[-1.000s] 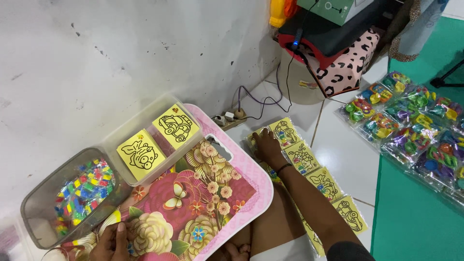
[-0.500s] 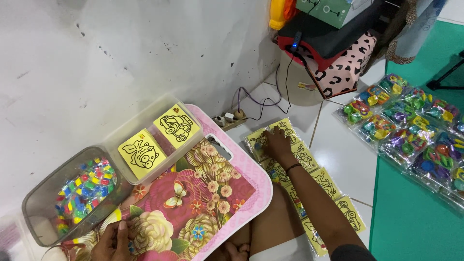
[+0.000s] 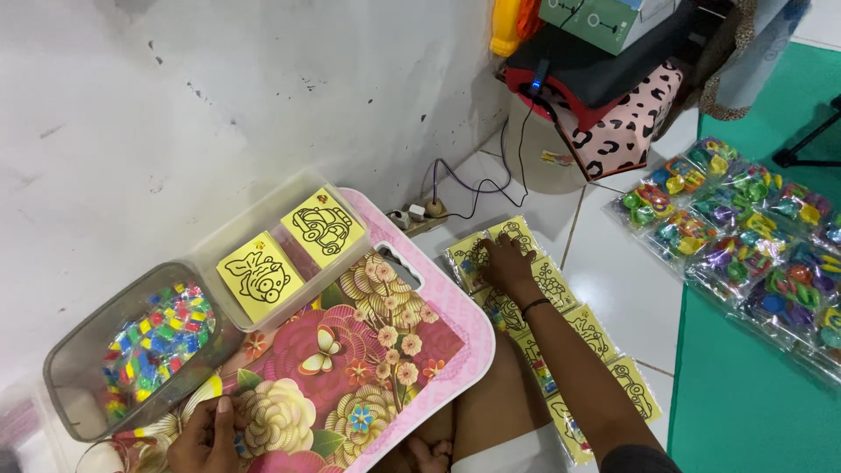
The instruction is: The recorder packages small colorful plastic pieces and a yellow printed card into small plastic bags on a tray.
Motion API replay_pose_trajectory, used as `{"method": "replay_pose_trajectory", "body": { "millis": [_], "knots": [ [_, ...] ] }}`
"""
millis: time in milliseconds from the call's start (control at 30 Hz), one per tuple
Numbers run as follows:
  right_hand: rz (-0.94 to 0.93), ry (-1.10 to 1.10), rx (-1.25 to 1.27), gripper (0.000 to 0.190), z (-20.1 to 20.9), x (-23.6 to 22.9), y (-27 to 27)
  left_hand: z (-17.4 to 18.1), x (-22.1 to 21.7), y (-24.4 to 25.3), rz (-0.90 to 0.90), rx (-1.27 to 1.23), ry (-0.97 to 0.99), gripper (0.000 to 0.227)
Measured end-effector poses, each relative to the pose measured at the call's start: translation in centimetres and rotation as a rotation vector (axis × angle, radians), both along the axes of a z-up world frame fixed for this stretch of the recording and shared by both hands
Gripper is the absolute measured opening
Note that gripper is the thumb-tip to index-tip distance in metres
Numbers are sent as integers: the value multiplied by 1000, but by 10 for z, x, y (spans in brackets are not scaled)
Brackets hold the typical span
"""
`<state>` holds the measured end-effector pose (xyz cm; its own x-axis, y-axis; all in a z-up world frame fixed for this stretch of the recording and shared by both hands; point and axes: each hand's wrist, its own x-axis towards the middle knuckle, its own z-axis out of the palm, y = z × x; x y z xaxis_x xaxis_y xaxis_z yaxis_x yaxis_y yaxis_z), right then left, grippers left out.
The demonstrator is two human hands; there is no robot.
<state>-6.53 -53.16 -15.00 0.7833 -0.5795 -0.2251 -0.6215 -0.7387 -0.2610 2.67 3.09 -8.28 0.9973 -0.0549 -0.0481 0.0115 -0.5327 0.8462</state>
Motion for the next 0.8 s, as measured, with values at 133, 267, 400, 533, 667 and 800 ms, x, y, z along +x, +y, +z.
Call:
{"method": "replay_pose_trajectory", "body": {
  "millis": [133, 267, 400, 533, 667, 800],
  "knots": [
    [11, -22, -13, 67, 0, -2, 0, 5, -2, -3, -4, -70, -31, 30],
    [25, 5, -4, 63, 0, -5, -2, 21, -9, -12, -47, -60, -96, 28],
    [13, 9, -31, 68, 0, -5, -7, 34, -13, -22, -59, -67, -126, 28],
    [-60, -62, 3, 70, 37, -7, -1, 44, -15, -28, -58, -108, -126, 29],
    [-126, -411, 83, 61, 102, -5, 24, 57, -21, -33, -71, -60, -136, 32],
    [137, -887, 0, 39, 162, 3, 69, 65, -20, -35, -94, -14, -161, 36]
  ]
}}
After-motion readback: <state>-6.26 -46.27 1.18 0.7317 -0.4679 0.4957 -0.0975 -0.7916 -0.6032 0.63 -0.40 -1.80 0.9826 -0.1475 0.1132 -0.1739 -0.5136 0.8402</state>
